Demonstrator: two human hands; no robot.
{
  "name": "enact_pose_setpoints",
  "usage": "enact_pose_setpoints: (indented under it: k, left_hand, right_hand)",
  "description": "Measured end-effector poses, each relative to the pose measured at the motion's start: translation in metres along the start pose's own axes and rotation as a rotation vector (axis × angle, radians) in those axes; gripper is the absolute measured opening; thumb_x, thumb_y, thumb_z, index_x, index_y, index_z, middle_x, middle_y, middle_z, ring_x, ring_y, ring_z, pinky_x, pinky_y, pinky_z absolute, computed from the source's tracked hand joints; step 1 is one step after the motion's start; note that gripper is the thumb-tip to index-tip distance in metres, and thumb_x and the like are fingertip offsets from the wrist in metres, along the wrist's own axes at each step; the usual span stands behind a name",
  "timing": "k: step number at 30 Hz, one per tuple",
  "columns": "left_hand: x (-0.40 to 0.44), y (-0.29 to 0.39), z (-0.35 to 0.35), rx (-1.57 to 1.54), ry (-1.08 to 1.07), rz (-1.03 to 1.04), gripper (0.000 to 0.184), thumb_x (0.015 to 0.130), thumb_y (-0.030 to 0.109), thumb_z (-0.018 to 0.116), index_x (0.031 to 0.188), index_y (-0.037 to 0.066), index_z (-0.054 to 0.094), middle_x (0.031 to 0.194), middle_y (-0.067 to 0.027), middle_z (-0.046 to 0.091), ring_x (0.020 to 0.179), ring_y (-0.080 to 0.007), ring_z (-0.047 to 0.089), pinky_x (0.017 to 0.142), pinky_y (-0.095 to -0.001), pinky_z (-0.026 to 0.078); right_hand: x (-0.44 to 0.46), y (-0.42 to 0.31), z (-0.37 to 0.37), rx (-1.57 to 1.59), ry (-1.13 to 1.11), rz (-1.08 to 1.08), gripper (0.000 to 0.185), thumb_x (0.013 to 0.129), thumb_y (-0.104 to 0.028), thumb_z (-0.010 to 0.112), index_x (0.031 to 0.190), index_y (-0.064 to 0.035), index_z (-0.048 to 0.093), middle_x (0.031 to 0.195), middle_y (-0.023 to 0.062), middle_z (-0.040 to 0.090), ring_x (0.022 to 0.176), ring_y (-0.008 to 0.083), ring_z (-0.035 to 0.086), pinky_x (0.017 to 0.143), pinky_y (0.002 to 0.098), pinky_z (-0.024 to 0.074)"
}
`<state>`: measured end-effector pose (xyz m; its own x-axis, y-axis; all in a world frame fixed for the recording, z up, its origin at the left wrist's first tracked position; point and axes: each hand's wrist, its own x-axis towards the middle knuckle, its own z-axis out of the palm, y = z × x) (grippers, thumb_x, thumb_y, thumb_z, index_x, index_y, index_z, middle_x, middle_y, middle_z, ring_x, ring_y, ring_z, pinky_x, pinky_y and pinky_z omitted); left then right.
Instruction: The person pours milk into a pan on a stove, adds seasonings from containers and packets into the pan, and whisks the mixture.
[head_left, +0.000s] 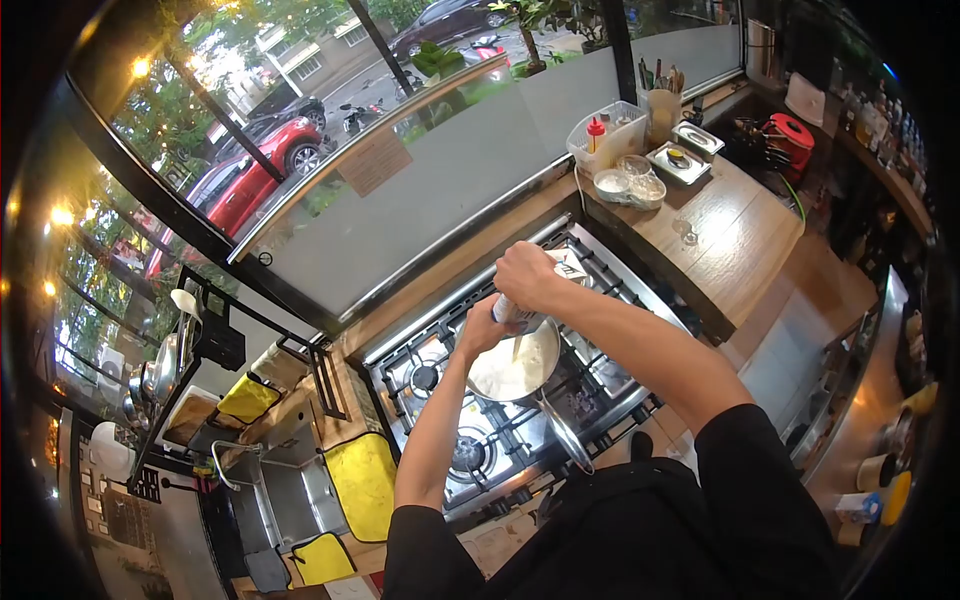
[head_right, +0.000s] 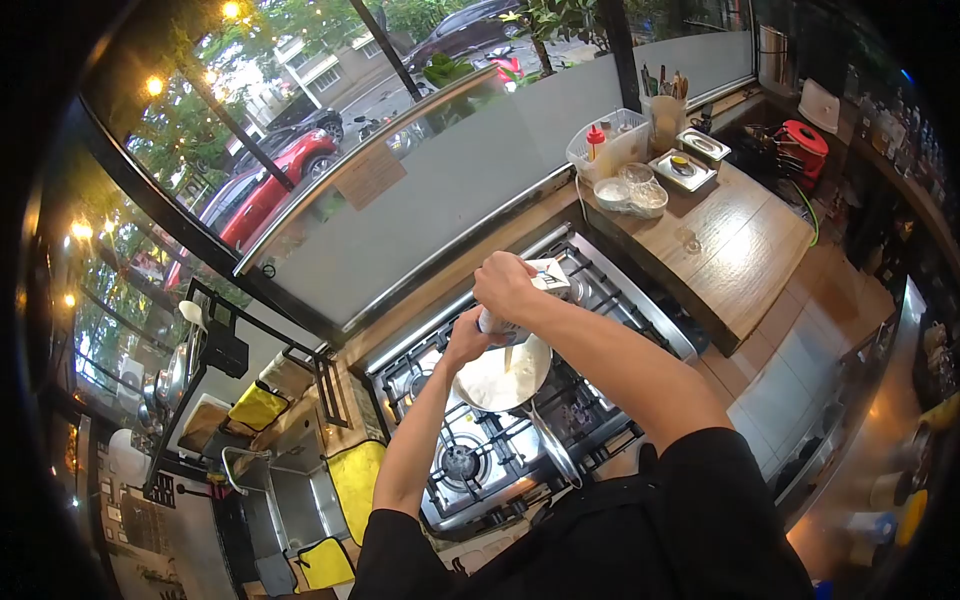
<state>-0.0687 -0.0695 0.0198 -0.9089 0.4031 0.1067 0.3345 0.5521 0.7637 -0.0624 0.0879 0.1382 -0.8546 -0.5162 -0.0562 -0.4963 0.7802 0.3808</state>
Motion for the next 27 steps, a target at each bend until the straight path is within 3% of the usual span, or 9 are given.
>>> enact_pose_setpoints:
  k: [7, 10, 12, 13, 16, 19, 20, 23, 27]
  left_hand:
    - [-0.006, -0.006, 0.002, -0.047, 0.017, -0.059, 0.049, 0.06, 0.001, 0.079, 0.107, 0.006, 0.063, 0.098, -0.0102, 0.07, 0.089, -0.0221, 0.065, 0.081, -0.0351, 0.049]
    - [-0.004, -0.014, -0.002, -0.124, 0.0, -0.074, 0.05, 0.061, 0.002, 0.079, 0.108, 0.006, 0.062, 0.099, -0.0094, 0.069, 0.091, -0.0201, 0.064, 0.082, -0.0341, 0.049]
    - [-0.009, -0.016, -0.003, -0.181, -0.045, -0.092, 0.051, 0.062, 0.002, 0.08, 0.109, 0.005, 0.061, 0.101, -0.0089, 0.068, 0.092, -0.0189, 0.063, 0.082, -0.0335, 0.048]
    - [-0.011, -0.015, -0.005, -0.197, -0.052, -0.097, 0.052, 0.062, 0.0, 0.079, 0.111, 0.006, 0.061, 0.104, -0.0078, 0.067, 0.095, -0.0182, 0.062, 0.084, -0.0333, 0.048]
    - [-0.015, -0.02, -0.005, -0.288, -0.061, -0.087, 0.056, 0.062, -0.004, 0.078, 0.113, 0.006, 0.06, 0.107, -0.0058, 0.066, 0.099, -0.0173, 0.06, 0.088, -0.0332, 0.047]
    - [-0.015, -0.033, -0.007, -0.403, -0.086, -0.1, 0.059, 0.061, -0.008, 0.077, 0.116, 0.006, 0.059, 0.109, -0.0043, 0.066, 0.101, -0.0171, 0.059, 0.092, -0.0329, 0.047]
    - [-0.015, -0.037, -0.008, -0.443, -0.114, -0.123, 0.062, 0.06, -0.009, 0.076, 0.117, 0.006, 0.059, 0.11, -0.0039, 0.065, 0.101, -0.017, 0.059, 0.093, -0.0326, 0.046]
    - [-0.012, -0.043, -0.009, -0.375, -0.144, -0.066, 0.061, 0.061, -0.009, 0.076, 0.117, 0.006, 0.058, 0.112, -0.0046, 0.065, 0.102, -0.0166, 0.059, 0.093, -0.0324, 0.047]
    - [-0.009, -0.052, 0.004, -0.333, -0.11, -0.072, 0.059, 0.061, -0.009, 0.076, 0.115, 0.006, 0.06, 0.111, -0.0051, 0.065, 0.099, -0.0161, 0.06, 0.088, -0.0318, 0.049]
  right_hand:
    - [0.001, -0.006, -0.004, -0.074, -0.007, -0.067, 0.017, 0.072, -0.019, 0.072, 0.086, -0.0114, 0.076, 0.082, 0.0044, 0.072, 0.071, 0.0266, 0.07, 0.049, 0.0414, 0.0583]
    - [-0.001, 0.001, -0.01, -0.035, -0.011, -0.074, 0.014, 0.072, -0.02, 0.072, 0.082, -0.0099, 0.075, 0.078, 0.0064, 0.072, 0.071, 0.0257, 0.07, 0.057, 0.0387, 0.058]
    - [0.003, 0.009, -0.006, 0.189, 0.143, -0.137, 0.043, 0.058, -0.027, 0.077, 0.096, -0.0095, 0.067, 0.085, 0.0045, 0.069, 0.082, 0.0254, 0.069, 0.066, 0.0382, 0.0554]
    - [0.0, 0.012, -0.007, 0.187, 0.142, -0.14, 0.043, 0.058, -0.027, 0.077, 0.096, -0.0095, 0.067, 0.085, 0.0045, 0.069, 0.082, 0.0254, 0.069, 0.066, 0.0382, 0.0554]
    - [-0.017, 0.028, -0.006, 0.401, 0.202, -0.074, 0.074, 0.053, -0.033, 0.081, 0.117, -0.0087, 0.053, 0.111, 0.01, 0.06, 0.109, 0.0293, 0.057, 0.082, 0.0442, 0.05]
    - [-0.028, 0.039, 0.024, 0.515, 0.286, -0.051, 0.077, 0.055, -0.036, 0.082, 0.118, -0.0061, 0.051, 0.114, 0.0109, 0.06, 0.111, 0.0313, 0.056, 0.085, 0.0475, 0.0485]
    - [-0.024, 0.039, 0.042, 0.637, 0.368, -0.082, 0.073, 0.054, -0.021, 0.082, 0.116, -0.0027, 0.048, 0.105, 0.016, 0.063, 0.101, 0.0356, 0.061, 0.083, 0.0449, 0.0509]
    - [-0.015, 0.042, 0.066, 0.882, 0.269, -0.147, 0.068, 0.058, -0.019, 0.081, 0.114, -0.0002, 0.048, 0.102, 0.0194, 0.062, 0.101, 0.0379, 0.059, 0.083, 0.0451, 0.0502]
    - [-0.019, 0.033, 0.062, 0.805, 0.219, -0.072, 0.053, 0.061, -0.008, 0.072, 0.108, 0.0014, 0.049, 0.102, 0.0231, 0.063, 0.1, 0.0402, 0.06, 0.082, 0.0451, 0.05]
